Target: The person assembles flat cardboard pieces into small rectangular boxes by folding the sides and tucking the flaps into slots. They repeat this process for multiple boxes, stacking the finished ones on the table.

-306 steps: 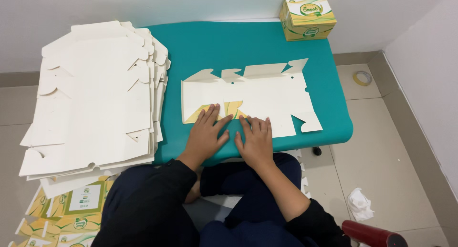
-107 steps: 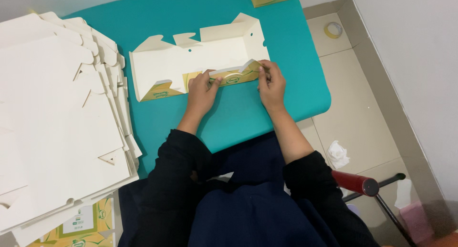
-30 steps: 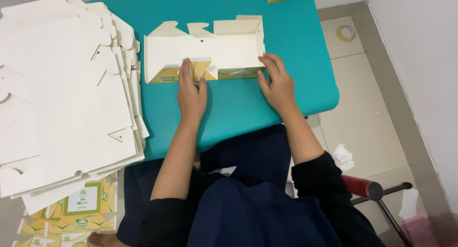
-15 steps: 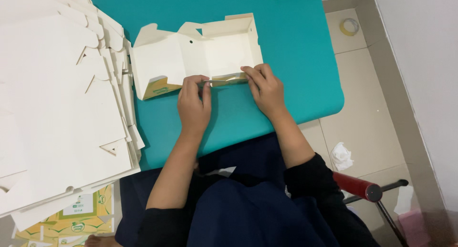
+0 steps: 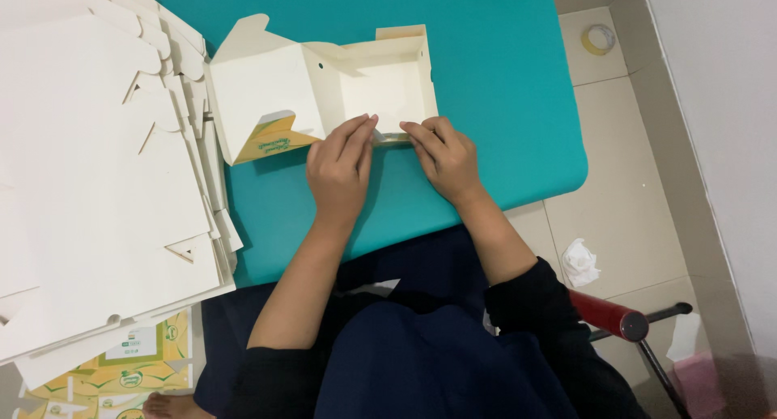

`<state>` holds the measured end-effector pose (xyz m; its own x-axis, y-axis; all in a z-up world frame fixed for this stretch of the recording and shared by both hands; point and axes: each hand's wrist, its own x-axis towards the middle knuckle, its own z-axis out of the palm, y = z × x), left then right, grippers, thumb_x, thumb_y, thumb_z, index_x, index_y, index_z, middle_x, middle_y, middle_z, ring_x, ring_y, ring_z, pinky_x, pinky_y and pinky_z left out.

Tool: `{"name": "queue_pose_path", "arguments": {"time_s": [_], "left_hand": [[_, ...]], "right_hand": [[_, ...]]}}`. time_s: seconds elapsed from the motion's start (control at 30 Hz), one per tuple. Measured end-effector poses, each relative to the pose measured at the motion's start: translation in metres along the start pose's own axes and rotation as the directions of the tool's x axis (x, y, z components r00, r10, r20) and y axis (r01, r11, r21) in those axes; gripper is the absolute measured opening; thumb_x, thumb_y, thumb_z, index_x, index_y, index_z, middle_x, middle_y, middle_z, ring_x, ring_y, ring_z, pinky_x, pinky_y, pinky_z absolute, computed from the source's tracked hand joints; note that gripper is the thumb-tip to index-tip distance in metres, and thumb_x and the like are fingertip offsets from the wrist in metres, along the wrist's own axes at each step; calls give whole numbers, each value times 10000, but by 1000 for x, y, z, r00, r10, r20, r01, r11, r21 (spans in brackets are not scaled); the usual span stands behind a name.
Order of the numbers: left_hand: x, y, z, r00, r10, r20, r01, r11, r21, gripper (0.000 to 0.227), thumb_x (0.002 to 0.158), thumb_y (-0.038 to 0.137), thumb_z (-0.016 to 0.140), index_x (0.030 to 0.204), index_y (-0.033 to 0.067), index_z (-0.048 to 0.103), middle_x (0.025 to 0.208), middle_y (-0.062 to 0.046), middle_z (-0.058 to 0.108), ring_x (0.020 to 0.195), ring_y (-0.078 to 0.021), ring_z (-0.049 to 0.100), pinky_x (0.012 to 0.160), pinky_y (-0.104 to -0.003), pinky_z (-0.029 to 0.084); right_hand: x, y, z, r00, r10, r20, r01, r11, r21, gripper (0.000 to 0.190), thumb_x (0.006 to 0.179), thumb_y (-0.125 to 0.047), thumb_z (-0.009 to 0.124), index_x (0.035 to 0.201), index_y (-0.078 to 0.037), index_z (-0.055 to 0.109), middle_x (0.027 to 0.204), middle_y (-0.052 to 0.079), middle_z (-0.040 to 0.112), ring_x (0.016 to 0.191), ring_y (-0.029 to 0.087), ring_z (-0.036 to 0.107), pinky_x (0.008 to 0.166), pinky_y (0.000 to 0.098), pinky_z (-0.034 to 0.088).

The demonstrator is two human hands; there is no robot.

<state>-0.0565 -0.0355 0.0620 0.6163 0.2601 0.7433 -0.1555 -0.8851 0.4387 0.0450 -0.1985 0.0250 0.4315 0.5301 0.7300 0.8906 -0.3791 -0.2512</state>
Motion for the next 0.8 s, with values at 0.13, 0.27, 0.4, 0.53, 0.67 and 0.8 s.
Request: {"name": "queue_pose_path", "arguments": {"time_s": [0.13, 0.27, 0.4, 0.53, 0.67, 0.8], "left_hand": [[-4, 0, 6, 999, 29, 32, -29, 1000, -12, 295, 952, 33, 718, 1215, 166, 735, 1075, 7, 735, 795, -167, 685, 700, -315, 496], [-8, -2, 9, 998, 51, 37, -51, 999, -9, 322, 944, 30, 716, 1227, 182, 739, 1115, 24, 754, 784, -153, 685, 712, -300, 497], [-9, -4, 11, 996, 82, 44, -83, 997, 11, 350, 936, 16, 711, 1239, 189, 738, 1141, 34, 758, 776, -143, 682, 723, -294, 502], [-6, 0, 6, 996, 82, 46, -82, 997, 1, 357, 916, 1, 731, 1223, 182, 748, 1122, 24, 768, 764, -146, 688, 719, -296, 506], [-6, 2, 4, 997, 64, 34, -63, 998, -23, 319, 906, 10, 740, 1162, 199, 773, 1069, 53, 777, 766, -120, 698, 741, -282, 523], [-10, 2, 9, 993, 108, 41, -107, 994, -18, 310, 906, 19, 741, 1151, 205, 777, 1066, 60, 777, 788, -117, 715, 752, -281, 548]], "right_hand": [[1, 0, -2, 1000, -10, -2, 10, 1000, 12, 186, 1024, -101, 603, 1177, -147, 698, 858, -10, 524, 551, 168, 556, 467, 315, 513], [3, -1, -5, 1000, -11, 8, 11, 1000, 24, 178, 1020, -96, 609, 1170, -135, 698, 845, -2, 524, 537, 168, 550, 455, 312, 507], [2, -1, -5, 1000, -7, 4, 7, 999, 34, 189, 1016, -96, 616, 1179, -139, 702, 837, -3, 526, 526, 169, 538, 446, 310, 495], [1, 0, -4, 1000, -25, 10, 25, 1000, 5, 193, 1024, -94, 601, 1188, -138, 691, 846, -1, 516, 524, 156, 527, 436, 309, 496], [0, 1, -3, 1000, -30, -8, 30, 1000, -2, 191, 1030, -86, 584, 1184, -134, 685, 849, 0, 510, 524, 159, 525, 433, 311, 499], [4, -3, -4, 998, -55, -9, 55, 998, -24, 192, 1027, -74, 582, 1187, -116, 681, 852, 19, 506, 518, 162, 510, 426, 321, 493]]}}
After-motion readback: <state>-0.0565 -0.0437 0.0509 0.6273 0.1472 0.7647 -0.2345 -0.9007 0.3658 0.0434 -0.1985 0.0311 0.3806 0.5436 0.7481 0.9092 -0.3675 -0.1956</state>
